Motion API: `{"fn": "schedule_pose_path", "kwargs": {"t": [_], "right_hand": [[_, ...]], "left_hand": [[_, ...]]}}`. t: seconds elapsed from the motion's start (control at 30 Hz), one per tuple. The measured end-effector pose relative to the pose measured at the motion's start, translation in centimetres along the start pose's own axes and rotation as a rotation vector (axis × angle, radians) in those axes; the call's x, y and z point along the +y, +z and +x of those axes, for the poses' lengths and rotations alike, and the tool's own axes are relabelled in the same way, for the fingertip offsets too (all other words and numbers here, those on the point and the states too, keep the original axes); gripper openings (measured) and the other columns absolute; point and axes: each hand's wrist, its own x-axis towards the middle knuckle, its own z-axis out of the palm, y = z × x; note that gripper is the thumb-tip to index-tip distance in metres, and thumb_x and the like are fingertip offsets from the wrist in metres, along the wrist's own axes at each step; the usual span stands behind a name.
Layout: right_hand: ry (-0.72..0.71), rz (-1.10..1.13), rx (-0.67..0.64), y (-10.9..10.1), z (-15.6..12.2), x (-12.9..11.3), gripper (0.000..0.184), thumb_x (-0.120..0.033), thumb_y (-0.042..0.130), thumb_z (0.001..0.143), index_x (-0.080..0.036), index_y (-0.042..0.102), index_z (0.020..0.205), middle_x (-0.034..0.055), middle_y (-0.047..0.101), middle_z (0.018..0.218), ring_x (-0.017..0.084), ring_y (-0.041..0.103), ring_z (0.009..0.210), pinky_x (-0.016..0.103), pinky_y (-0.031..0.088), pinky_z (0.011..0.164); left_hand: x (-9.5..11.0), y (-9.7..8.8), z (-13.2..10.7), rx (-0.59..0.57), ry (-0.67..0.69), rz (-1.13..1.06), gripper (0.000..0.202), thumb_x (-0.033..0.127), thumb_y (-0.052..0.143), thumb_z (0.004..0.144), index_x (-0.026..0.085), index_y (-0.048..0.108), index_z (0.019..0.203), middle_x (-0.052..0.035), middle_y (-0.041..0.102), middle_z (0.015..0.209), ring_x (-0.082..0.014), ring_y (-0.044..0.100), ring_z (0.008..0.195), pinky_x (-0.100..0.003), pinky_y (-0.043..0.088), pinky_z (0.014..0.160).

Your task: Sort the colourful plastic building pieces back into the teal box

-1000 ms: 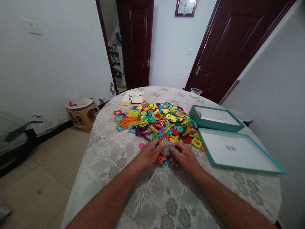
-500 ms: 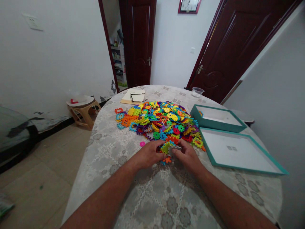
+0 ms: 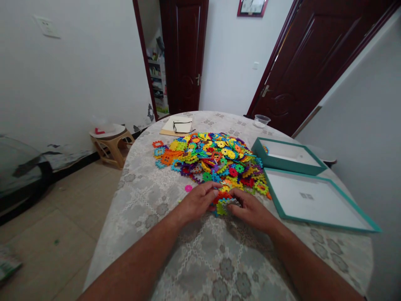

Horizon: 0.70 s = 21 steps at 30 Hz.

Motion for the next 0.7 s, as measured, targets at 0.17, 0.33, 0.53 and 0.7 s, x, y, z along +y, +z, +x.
{"fn": "schedule_pose_path", "kwargs": {"t": [0.17,0.33,0.53,0.7], "right_hand": [[-0.038,-0.158,0.008,-1.2,-0.7,-0.7,0.011,-0.023,0.061,0.088,-0.022,0.067,0.097,-0.0019,0.064,0.082,0.017,0.054,0.073,0.027,0.037,0.064],[-0.136,-0.365,0.016,-2.4,-2.4,-2.0,0.014,-0.013,0.058,0.083,-0.023,0.061,0.093,0.0007,0.063,0.086,0.018,0.056,0.078,0.029,0.037,0.069],[-0.041,-0.315,0.015,-2.4,-5.2,-1.4,0.031,-0.012,0.057,0.086,-0.025,0.064,0.113,0.0019,0.071,0.095,0.019,0.064,0.08,0.029,0.047,0.073],[-0.083,-0.267,0.025,-1.6,-6.0,0.3,0.045,-0.009,0.06,0.083,-0.024,0.066,0.125,0.0062,0.072,0.115,0.023,0.068,0.102,0.033,0.052,0.089]], "left_hand": [[1.0,-0.1,-0.8,-0.109,0.113,0.175,0.051,0.016,0.071,0.08,0.025,0.072,0.13,-0.0062,0.077,0.121,-0.0243,0.069,0.108,-0.035,0.054,0.095],[0.4,1.2,-1.1,-0.132,0.234,0.246,0.056,0.004,0.056,0.081,0.027,0.072,0.13,-0.0038,0.075,0.131,-0.0247,0.066,0.123,-0.038,0.048,0.111],[-0.9,3.8,-1.5,-0.16,0.245,0.282,0.049,0.006,0.056,0.084,0.03,0.073,0.124,-0.0025,0.076,0.129,-0.0247,0.067,0.122,-0.039,0.048,0.111],[-1.5,5.3,-1.5,-0.132,0.231,0.311,0.053,0.008,0.063,0.082,0.031,0.072,0.129,-0.0042,0.075,0.13,-0.0261,0.067,0.122,-0.041,0.047,0.112]]}}
